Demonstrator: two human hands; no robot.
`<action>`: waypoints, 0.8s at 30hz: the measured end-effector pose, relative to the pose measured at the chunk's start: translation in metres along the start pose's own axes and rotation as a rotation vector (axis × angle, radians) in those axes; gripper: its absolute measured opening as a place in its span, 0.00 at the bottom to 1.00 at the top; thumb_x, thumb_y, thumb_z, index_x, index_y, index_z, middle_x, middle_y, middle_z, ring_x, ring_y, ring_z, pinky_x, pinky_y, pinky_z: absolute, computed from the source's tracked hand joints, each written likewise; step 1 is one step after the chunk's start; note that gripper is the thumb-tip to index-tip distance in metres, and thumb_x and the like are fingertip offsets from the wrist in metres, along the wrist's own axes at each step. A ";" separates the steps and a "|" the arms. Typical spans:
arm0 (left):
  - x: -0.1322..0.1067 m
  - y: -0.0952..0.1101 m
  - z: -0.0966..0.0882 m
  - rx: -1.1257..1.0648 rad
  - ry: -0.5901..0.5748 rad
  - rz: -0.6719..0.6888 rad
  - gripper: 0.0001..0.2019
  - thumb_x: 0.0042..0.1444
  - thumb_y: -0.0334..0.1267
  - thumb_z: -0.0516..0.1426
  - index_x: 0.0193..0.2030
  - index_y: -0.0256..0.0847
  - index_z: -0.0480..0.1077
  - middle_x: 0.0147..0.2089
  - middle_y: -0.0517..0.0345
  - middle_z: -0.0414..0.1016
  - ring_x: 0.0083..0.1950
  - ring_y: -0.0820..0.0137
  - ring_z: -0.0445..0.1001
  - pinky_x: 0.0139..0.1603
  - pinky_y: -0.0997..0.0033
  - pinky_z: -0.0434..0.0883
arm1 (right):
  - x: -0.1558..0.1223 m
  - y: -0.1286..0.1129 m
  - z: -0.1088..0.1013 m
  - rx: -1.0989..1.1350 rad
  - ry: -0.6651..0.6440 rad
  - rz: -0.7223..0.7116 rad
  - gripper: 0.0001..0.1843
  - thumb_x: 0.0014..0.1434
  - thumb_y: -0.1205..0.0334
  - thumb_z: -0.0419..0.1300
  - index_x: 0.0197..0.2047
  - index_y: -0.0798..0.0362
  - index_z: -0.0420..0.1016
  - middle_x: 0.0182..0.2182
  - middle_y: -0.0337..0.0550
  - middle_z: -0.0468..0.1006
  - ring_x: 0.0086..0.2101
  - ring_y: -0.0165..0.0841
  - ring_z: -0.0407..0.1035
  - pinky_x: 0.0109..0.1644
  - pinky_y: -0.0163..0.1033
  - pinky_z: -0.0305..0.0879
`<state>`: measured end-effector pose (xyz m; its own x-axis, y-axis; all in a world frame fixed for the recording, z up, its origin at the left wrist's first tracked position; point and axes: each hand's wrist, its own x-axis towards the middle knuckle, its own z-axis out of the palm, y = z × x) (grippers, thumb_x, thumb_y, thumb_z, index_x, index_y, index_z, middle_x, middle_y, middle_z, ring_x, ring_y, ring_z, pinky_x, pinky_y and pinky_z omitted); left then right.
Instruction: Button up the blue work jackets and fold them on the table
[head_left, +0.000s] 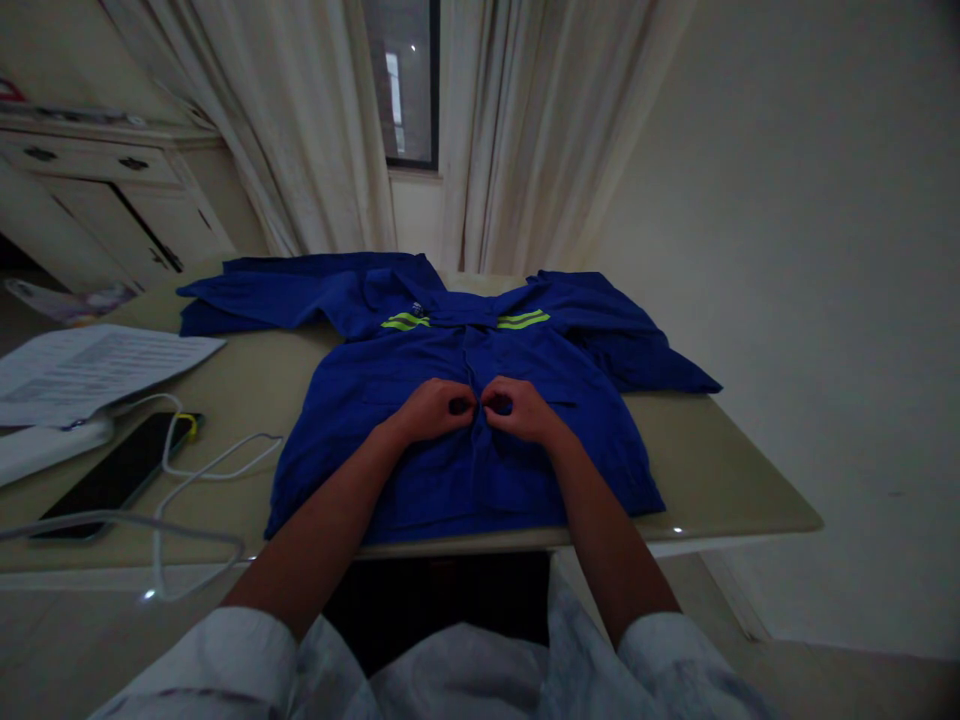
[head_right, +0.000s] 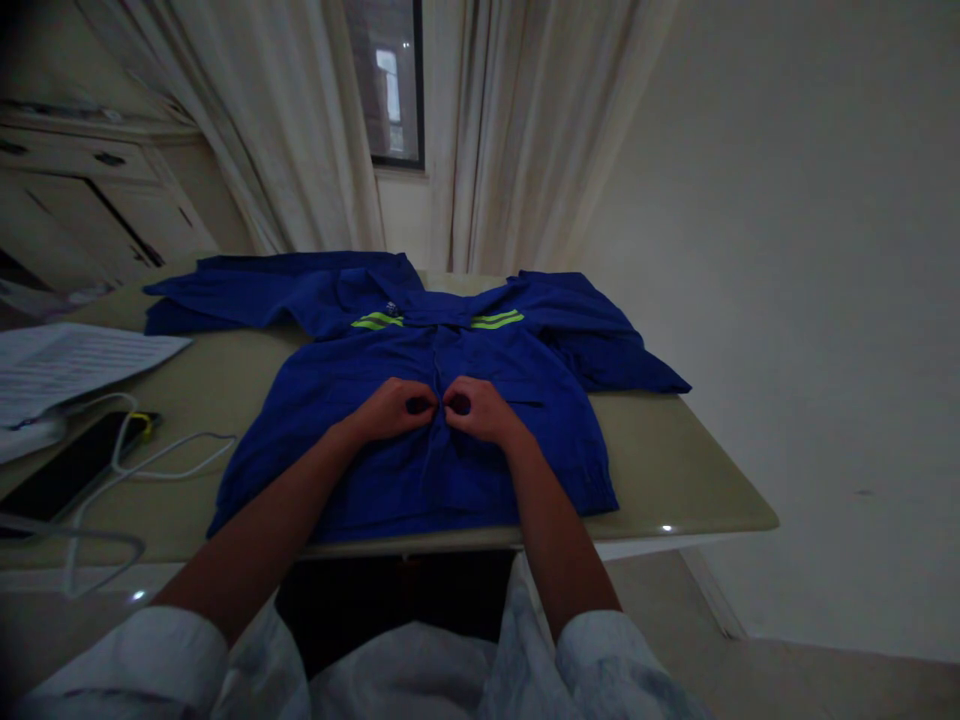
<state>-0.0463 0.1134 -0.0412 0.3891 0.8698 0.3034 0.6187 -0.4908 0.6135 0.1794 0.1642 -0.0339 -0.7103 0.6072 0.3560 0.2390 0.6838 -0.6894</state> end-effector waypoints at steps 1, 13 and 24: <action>0.000 0.001 0.001 -0.026 0.005 -0.023 0.06 0.56 0.35 0.61 0.37 0.41 0.80 0.34 0.57 0.82 0.35 0.69 0.78 0.39 0.72 0.68 | 0.000 0.000 0.000 -0.015 0.004 -0.016 0.05 0.55 0.71 0.63 0.36 0.53 0.78 0.35 0.42 0.79 0.33 0.31 0.74 0.39 0.35 0.71; 0.001 0.000 0.001 -0.094 -0.060 -0.069 0.06 0.56 0.37 0.61 0.36 0.39 0.80 0.31 0.58 0.81 0.31 0.70 0.76 0.35 0.74 0.65 | 0.001 0.002 0.003 -0.052 -0.001 -0.059 0.08 0.55 0.73 0.62 0.37 0.53 0.79 0.37 0.43 0.80 0.35 0.32 0.74 0.42 0.37 0.71; 0.000 0.002 -0.009 0.115 0.018 0.212 0.14 0.63 0.31 0.58 0.54 0.46 0.75 0.57 0.53 0.77 0.57 0.65 0.76 0.58 0.68 0.69 | 0.003 0.005 0.003 -0.052 0.001 -0.023 0.07 0.54 0.73 0.63 0.35 0.53 0.78 0.34 0.40 0.77 0.34 0.31 0.72 0.41 0.35 0.68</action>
<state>-0.0509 0.1123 -0.0334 0.5067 0.7470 0.4303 0.5987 -0.6641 0.4478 0.1765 0.1682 -0.0380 -0.7155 0.5915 0.3718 0.2571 0.7177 -0.6471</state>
